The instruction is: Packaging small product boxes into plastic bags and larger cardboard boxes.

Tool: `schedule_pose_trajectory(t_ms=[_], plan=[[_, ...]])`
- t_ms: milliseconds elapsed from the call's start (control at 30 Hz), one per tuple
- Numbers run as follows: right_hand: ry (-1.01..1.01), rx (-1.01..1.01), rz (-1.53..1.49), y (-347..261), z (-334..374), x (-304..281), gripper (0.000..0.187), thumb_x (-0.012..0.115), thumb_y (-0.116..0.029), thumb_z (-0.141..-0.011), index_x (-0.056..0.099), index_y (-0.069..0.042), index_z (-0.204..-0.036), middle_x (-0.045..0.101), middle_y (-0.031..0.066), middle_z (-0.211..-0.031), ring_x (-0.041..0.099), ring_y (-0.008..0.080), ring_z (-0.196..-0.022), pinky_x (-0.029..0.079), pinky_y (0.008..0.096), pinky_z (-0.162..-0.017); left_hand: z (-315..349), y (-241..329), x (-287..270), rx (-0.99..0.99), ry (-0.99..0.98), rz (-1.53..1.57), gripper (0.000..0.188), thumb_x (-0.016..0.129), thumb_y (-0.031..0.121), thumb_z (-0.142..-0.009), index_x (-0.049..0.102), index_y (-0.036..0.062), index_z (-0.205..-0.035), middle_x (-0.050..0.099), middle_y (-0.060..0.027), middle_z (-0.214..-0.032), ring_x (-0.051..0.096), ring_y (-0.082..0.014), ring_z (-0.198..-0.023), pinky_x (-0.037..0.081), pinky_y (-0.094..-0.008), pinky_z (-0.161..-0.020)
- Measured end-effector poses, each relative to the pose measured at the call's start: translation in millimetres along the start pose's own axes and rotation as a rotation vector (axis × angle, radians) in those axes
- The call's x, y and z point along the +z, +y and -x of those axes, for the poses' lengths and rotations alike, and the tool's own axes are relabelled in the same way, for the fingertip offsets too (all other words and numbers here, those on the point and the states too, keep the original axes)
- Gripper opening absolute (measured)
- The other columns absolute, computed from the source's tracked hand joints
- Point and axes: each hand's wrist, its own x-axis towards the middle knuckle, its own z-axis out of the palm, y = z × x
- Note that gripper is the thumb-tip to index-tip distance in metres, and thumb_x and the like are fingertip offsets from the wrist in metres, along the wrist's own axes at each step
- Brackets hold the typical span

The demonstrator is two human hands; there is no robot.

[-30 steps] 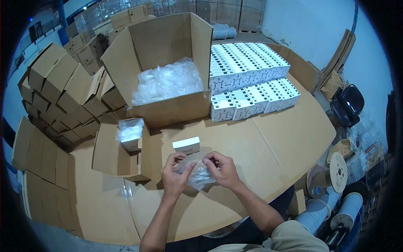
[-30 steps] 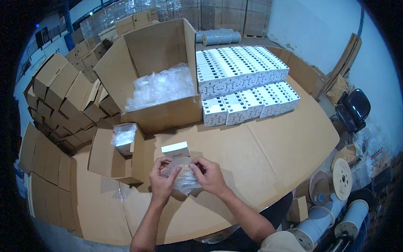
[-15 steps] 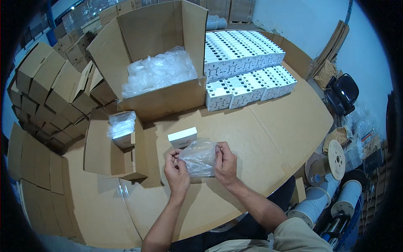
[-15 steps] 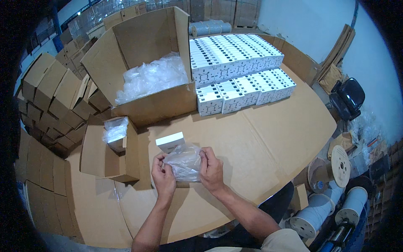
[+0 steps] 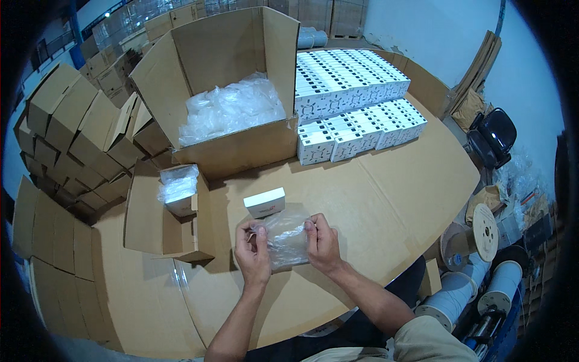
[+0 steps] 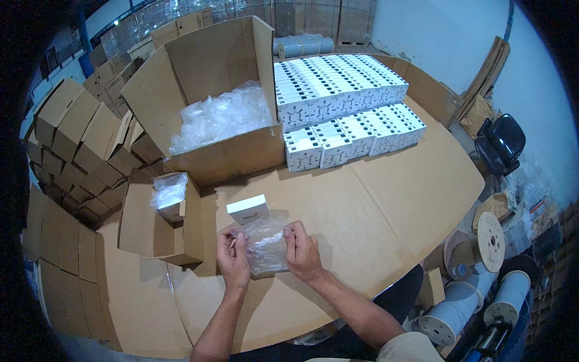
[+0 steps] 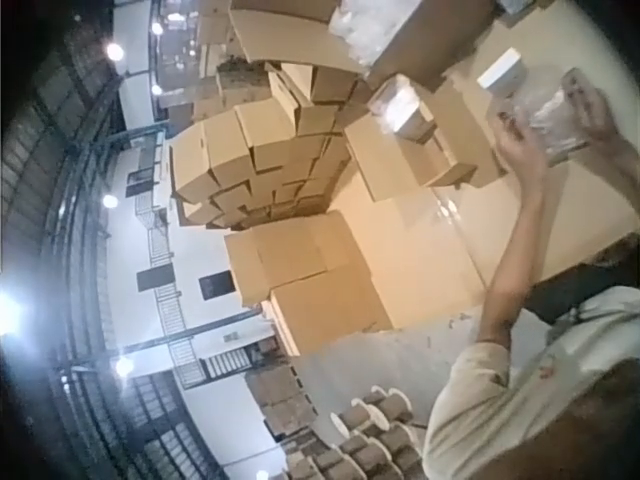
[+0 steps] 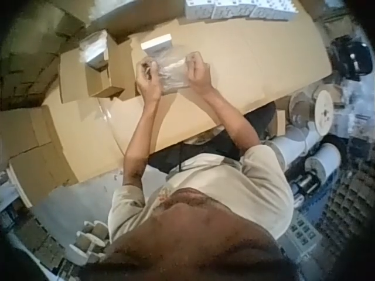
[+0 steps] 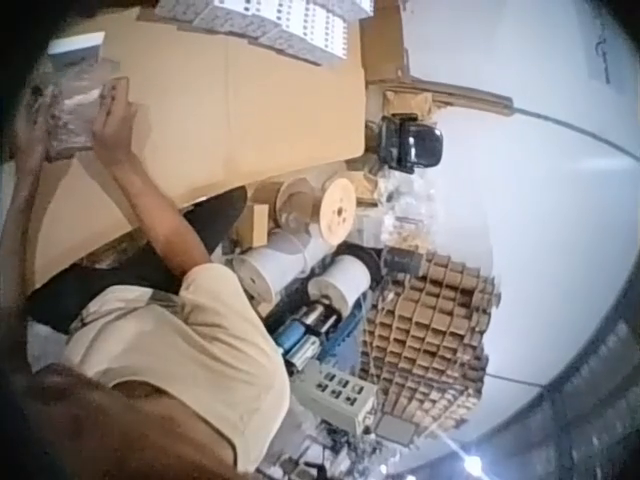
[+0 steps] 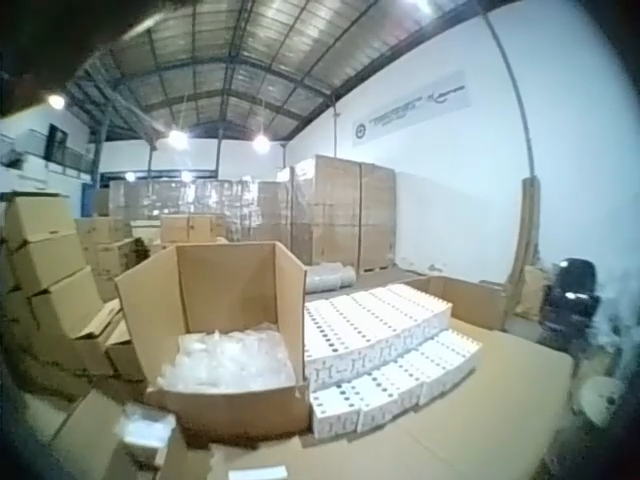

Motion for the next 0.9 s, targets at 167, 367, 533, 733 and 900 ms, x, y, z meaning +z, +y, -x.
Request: schedule_pose_trajectory(t_ms=[167, 367, 533, 733, 900], plan=[[-0.011, 0.017, -0.008, -0.4, -2.8, -4.7, 0.018, 0.049, -0.016, -0.106, 0.053, -0.001, -0.097, 0.052, 0.0165, -0.062, 0.059, 0.0264, -0.052, 0.044, 0.0403, -0.052, -0.7, 23.5, -4.4, 0.062, -0.044, 0.064, 0.031, 0.070, 0.006, -0.095, 0.058, 0.0012, -0.122, 0.058, -0.0077, -0.112, 0.061, -0.0103, -0.085, 0.053, -0.0231, -0.066], [-0.071, 0.027, -0.024, -0.6, -5.0, -7.0, 0.017, 0.050, -0.015, -0.105, 0.053, 0.000, -0.097, 0.052, 0.0156, -0.061, 0.057, 0.0253, -0.051, 0.043, 0.0391, -0.051, -13.5, 16.0, -26.3, 0.065, -0.210, 0.020, 0.035, 0.073, 0.000, -0.089, 0.058, 0.0004, -0.121, 0.058, -0.0096, -0.116, 0.066, -0.0140, -0.092, 0.057, -0.0249, -0.072], [-0.054, -0.045, -0.030, 2.1, -5.2, -8.0, 0.021, 0.048, -0.017, -0.107, 0.054, -0.001, -0.094, 0.047, 0.0049, -0.056, 0.048, 0.0118, -0.047, 0.038, 0.0318, -0.046, -12.1, 27.5, -26.1, 0.005, -0.259, 0.094, 0.035, 0.074, -0.001, -0.088, 0.057, 0.0003, -0.118, 0.058, -0.0078, -0.113, 0.066, -0.0138, -0.093, 0.057, -0.0255, -0.073], [-0.074, -0.019, -0.021, -0.6, -3.7, -9.6, 0.017, 0.050, -0.015, -0.106, 0.053, 0.000, -0.097, 0.051, 0.0151, -0.061, 0.056, 0.0249, -0.051, 0.043, 0.0397, -0.051, -13.8, 33.3, -31.2, -0.052, -0.324, -0.012, 0.034, 0.075, -0.002, -0.086, 0.059, 0.0019, -0.116, 0.058, -0.0071, -0.114, 0.064, -0.0103, -0.088, 0.054, -0.0232, -0.069], [-0.094, 0.000, -0.013, -3.2, -3.9, -8.2, 0.017, 0.050, -0.015, -0.106, 0.053, -0.001, -0.097, 0.051, 0.0158, -0.061, 0.056, 0.0261, -0.051, 0.044, 0.0387, -0.051, -20.9, 19.9, -37.7, 0.216, -0.337, -0.180, 0.019, 0.073, 0.005, -0.090, 0.062, -0.0003, -0.105, 0.061, -0.0064, -0.108, 0.059, -0.0079, -0.079, 0.049, -0.0234, -0.062]])
